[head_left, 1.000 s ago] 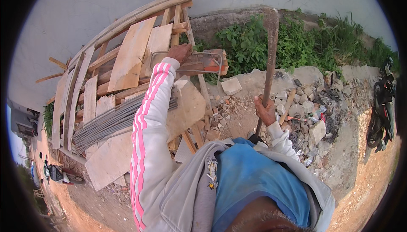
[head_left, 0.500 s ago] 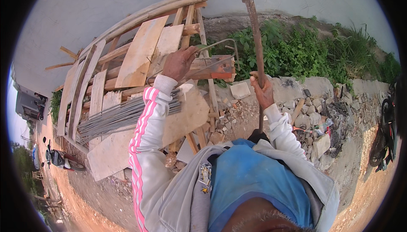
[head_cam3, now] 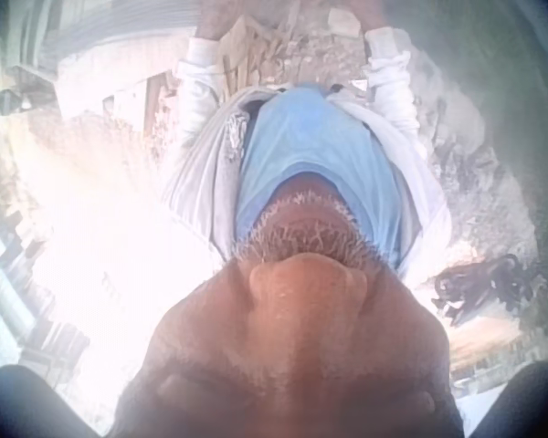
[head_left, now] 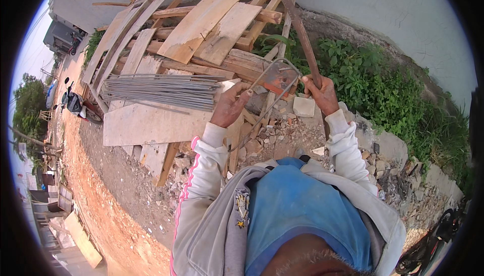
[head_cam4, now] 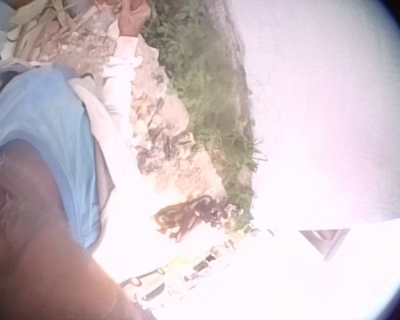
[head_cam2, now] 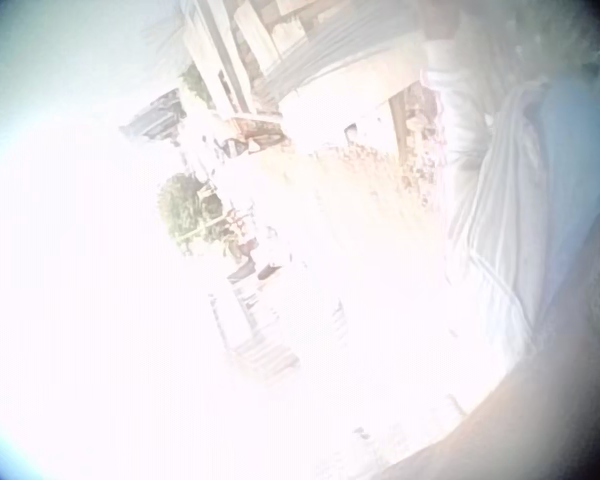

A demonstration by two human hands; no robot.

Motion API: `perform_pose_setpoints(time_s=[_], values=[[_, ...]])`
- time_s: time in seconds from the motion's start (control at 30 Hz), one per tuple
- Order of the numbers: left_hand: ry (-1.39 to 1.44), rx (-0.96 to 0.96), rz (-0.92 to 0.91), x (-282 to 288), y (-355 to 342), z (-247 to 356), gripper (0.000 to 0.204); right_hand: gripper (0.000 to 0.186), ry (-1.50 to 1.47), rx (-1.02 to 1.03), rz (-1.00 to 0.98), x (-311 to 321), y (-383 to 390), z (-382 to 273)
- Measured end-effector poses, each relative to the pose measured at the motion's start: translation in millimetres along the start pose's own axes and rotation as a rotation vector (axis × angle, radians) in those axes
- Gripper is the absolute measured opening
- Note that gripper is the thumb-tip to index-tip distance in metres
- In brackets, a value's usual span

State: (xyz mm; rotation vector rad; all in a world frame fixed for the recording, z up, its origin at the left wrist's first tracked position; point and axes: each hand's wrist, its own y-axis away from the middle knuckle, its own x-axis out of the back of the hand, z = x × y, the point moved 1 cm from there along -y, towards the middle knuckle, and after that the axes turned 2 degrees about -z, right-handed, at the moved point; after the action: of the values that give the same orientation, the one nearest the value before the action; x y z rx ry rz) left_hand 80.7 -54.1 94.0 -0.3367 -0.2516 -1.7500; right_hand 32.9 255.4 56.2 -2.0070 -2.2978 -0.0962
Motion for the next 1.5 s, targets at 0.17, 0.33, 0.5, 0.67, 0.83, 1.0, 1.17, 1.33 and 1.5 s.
perform_pose_setpoints(time_s=[0.17,0.33,0.5,0.67,0.83,1.0,1.17,1.33,1.5], values=[[-0.073,-0.181,0.2,-36,-8,27,0.022,0.026,0.566,0.502,0.416,25,5,-61],[0.222,-0.096,0.332,-86,-10,60,0.024,0.026,0.374,0.268,0.271,40,6,-46],[0.555,-0.113,0.197,-163,-18,83,0.019,0.031,0.052,0.338,0.171,14,-9,-14],[0.752,-0.021,0.082,-187,-27,129,0.021,0.028,-0.157,0.329,0.231,31,-8,-9],[0.828,-0.035,0.122,-194,-45,158,0.028,0.029,-0.283,0.4,0.307,45,-14,-12],[0.874,-0.069,0.122,-217,-54,158,0.027,0.03,-0.338,0.3,0.329,61,-17,-4],[0.767,-0.174,0.163,-228,-47,151,0.025,0.028,-0.306,0.308,0.309,70,-14,11],[0.687,-0.284,0.172,-228,-39,154,0.026,0.027,-0.345,0.401,0.374,71,-29,28],[0.73,-0.263,0.251,-226,-58,130,0.027,0.028,-0.327,0.234,0.132,74,-8,10]])
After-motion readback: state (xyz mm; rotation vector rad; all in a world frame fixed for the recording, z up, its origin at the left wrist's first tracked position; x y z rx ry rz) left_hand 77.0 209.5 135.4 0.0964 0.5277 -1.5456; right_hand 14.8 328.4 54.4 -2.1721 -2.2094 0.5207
